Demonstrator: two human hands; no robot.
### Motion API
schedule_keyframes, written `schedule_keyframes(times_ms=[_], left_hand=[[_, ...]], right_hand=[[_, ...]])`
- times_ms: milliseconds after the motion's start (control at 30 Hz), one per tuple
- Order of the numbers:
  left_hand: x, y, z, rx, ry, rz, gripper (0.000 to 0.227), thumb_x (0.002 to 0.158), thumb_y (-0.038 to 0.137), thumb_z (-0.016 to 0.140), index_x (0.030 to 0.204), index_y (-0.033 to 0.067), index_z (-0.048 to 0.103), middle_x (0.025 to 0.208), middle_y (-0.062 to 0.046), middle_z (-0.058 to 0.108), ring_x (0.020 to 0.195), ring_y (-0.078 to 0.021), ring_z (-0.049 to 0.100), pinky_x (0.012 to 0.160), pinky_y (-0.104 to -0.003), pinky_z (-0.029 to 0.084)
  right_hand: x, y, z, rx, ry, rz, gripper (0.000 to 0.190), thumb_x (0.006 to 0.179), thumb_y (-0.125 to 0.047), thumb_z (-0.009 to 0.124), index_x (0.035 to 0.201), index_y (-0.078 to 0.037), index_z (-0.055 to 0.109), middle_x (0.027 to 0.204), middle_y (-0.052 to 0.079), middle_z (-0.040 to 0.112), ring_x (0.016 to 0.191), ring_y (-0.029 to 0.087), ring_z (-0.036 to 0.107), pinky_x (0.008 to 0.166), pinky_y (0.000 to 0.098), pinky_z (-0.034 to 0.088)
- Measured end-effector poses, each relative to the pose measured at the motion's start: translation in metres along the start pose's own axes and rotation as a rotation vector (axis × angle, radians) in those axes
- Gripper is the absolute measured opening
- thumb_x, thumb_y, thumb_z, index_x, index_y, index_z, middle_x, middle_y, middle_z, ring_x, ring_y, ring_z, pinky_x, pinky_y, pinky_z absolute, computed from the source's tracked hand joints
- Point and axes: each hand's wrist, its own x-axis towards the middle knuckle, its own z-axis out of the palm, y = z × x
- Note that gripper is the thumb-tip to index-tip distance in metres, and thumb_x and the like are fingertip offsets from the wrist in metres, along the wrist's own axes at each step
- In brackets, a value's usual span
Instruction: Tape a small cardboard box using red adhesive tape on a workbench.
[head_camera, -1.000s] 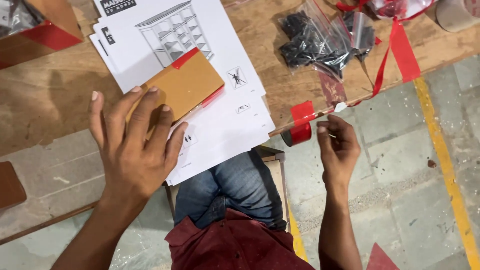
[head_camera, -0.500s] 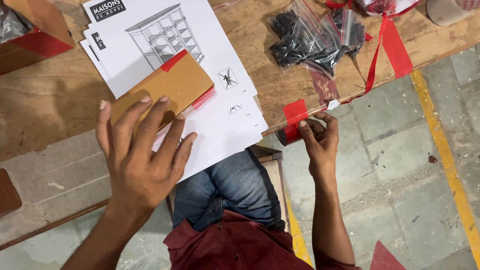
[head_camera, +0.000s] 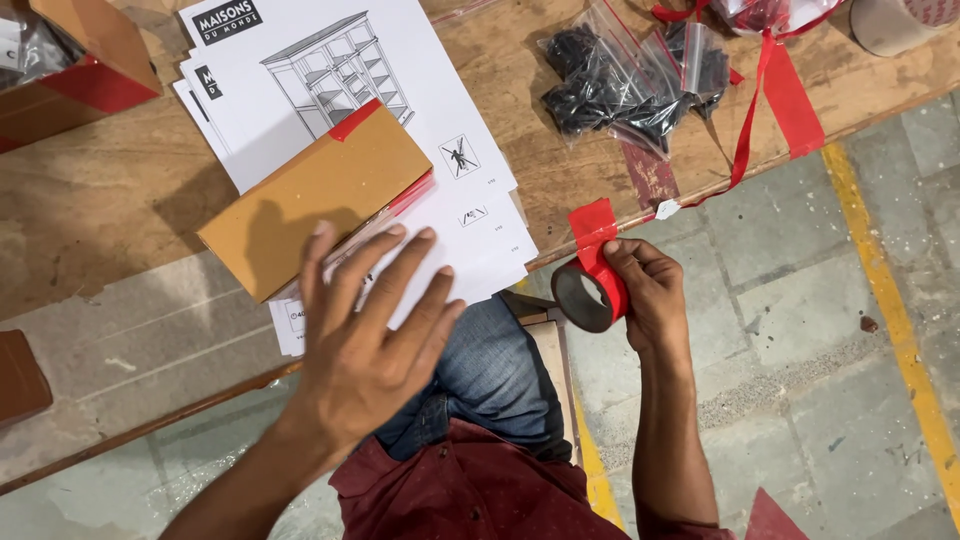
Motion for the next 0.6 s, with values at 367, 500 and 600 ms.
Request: schedule_keyframes(times_ms=[367, 500, 600], left_hand=[[0.059, 0.053, 0.001, -0.866, -0.014, -0.125, 0.078, 0.081, 0.039, 0.078, 0.135, -0.0131, 0.057, 0.148, -0.023, 0.048, 0.138, -0.0379, 0.048, 0.113, -0.052, 0.046], [0.062, 0.069, 0.000, -1.099, -0.038, -0.178, 0.055, 0.092, 0.038, 0.078, 0.127, -0.0027, 0.064, 0.129, -0.018, 0.066, 0.119, -0.0310, 0.067, 0.100, -0.039, 0.057], [0.051, 0.076, -0.023, -1.128, -0.067, -0.133, 0.024, 0.102, 0.026, 0.072, 0.115, 0.0066, 0.076, 0.108, -0.008, 0.079, 0.097, -0.0219, 0.079, 0.088, -0.033, 0.064]], right_hand=[[-0.128, -0.094, 0.034, -0.808, 0.296, -0.449, 0.014, 0.095, -0.010, 0.077, 0.104, 0.001, 0.074, 0.073, 0.003, 0.068, 0.064, 0.003, 0.055, 0.055, 0.0233, 0.044], [-0.157, -0.127, 0.037, -1.077, 0.114, -0.581, 0.016, 0.085, -0.004, 0.081, 0.099, 0.000, 0.075, 0.067, 0.006, 0.065, 0.055, 0.010, 0.056, 0.052, 0.0288, 0.043], [-0.175, -0.154, 0.041, -1.300, -0.125, -0.937, 0.017, 0.079, -0.006, 0.081, 0.094, -0.004, 0.073, 0.078, 0.007, 0.071, 0.067, 0.018, 0.067, 0.062, 0.0359, 0.053]])
